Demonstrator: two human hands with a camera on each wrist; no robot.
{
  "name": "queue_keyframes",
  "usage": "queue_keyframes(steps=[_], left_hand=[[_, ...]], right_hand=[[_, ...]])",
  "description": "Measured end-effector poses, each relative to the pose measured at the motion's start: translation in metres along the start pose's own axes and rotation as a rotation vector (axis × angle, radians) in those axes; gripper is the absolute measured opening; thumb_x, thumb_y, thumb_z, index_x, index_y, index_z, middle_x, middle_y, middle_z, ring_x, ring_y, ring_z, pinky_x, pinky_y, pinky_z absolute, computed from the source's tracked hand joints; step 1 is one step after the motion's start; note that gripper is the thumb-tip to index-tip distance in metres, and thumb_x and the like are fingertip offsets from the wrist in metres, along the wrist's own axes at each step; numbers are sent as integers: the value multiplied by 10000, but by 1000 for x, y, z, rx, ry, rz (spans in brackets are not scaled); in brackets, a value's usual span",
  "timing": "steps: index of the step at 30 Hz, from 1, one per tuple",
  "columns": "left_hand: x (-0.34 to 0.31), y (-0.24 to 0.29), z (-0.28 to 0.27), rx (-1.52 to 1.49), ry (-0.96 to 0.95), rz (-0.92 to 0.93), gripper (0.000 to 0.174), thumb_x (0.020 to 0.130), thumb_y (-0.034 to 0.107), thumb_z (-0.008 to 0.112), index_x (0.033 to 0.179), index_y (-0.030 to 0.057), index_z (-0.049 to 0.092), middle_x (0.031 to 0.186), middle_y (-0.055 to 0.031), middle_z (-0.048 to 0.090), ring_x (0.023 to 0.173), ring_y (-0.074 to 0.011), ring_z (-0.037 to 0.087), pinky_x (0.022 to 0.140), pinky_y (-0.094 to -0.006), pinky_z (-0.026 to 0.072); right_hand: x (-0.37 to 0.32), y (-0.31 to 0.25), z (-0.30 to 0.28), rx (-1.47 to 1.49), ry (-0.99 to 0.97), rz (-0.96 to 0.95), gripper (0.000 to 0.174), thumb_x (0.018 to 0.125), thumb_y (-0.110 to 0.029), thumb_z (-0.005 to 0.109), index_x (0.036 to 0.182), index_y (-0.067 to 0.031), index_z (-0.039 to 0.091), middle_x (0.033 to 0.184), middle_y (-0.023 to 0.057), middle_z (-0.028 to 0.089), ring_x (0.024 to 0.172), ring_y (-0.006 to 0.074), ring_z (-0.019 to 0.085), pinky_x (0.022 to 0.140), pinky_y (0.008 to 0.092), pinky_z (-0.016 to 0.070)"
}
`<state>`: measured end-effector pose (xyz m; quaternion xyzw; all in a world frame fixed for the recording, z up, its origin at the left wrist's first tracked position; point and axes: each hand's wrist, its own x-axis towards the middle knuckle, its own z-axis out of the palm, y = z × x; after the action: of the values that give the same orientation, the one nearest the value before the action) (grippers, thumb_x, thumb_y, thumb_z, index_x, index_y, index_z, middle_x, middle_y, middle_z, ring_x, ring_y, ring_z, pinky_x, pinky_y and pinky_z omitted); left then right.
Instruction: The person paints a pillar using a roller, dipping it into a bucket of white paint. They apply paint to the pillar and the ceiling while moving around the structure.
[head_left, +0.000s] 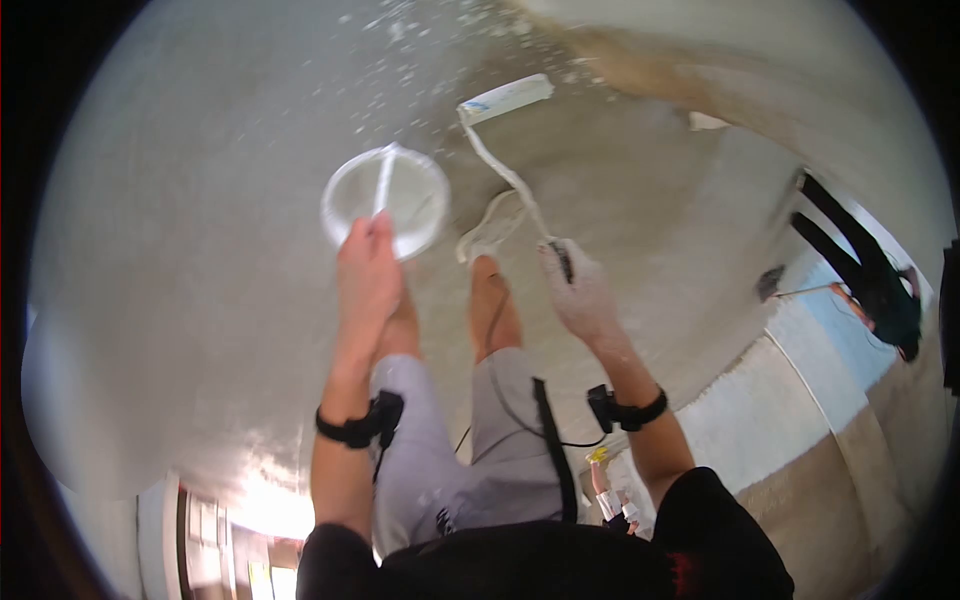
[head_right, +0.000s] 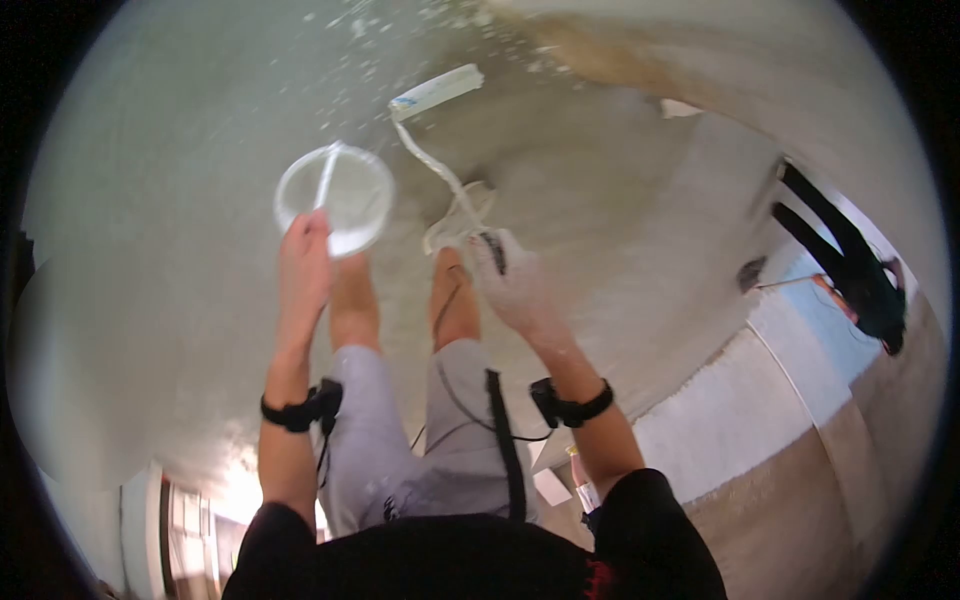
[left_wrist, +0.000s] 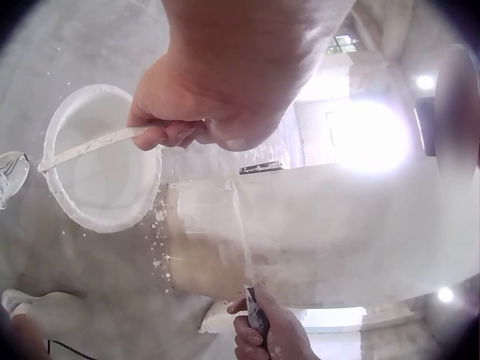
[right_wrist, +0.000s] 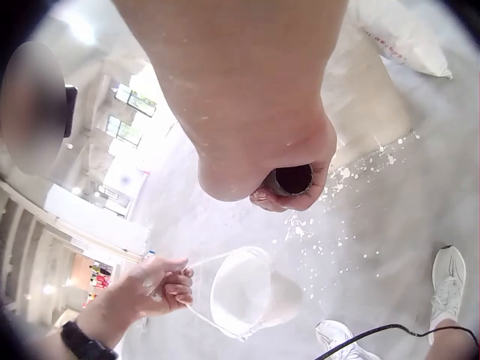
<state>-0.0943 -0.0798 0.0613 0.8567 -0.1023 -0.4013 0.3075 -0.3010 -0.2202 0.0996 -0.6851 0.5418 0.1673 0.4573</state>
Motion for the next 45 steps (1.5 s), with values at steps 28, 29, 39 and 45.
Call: queue_keyframes(steps=[28,29,39,45], left_hand=[[6,-1,1,-82,-88,-80,376,993,267,432,731,0,401,614,-6,332,595,-95,289,520,-293,268],[6,-2,1,-86,-88,-85,376,993,268,432,730,1,401,615,-6,333,596,-94,289,518,-292,267],[13,-1,-1,-18,-89,-87,382,984,290,450,739,-1,418,607,-23,338,594,-112,294,519,-306,279],[16,2,-10,-11,-72,-159,380,974,302,470,754,-7,439,593,-40,367,584,-131,317,518,-323,301]], right_hand=[[165,25,-36,710,774,-61,378,979,-414,397,764,-103,404,557,-7,392,419,89,381,349,241,313],[168,23,-33,710,782,-62,383,980,-415,392,763,-100,400,554,-1,388,405,101,376,341,251,310],[182,13,-10,995,612,52,407,1004,-362,359,776,-36,441,565,-7,374,481,101,355,434,289,306],[206,26,-2,841,570,63,440,990,-420,337,698,-93,368,492,10,355,352,124,350,322,281,309]])
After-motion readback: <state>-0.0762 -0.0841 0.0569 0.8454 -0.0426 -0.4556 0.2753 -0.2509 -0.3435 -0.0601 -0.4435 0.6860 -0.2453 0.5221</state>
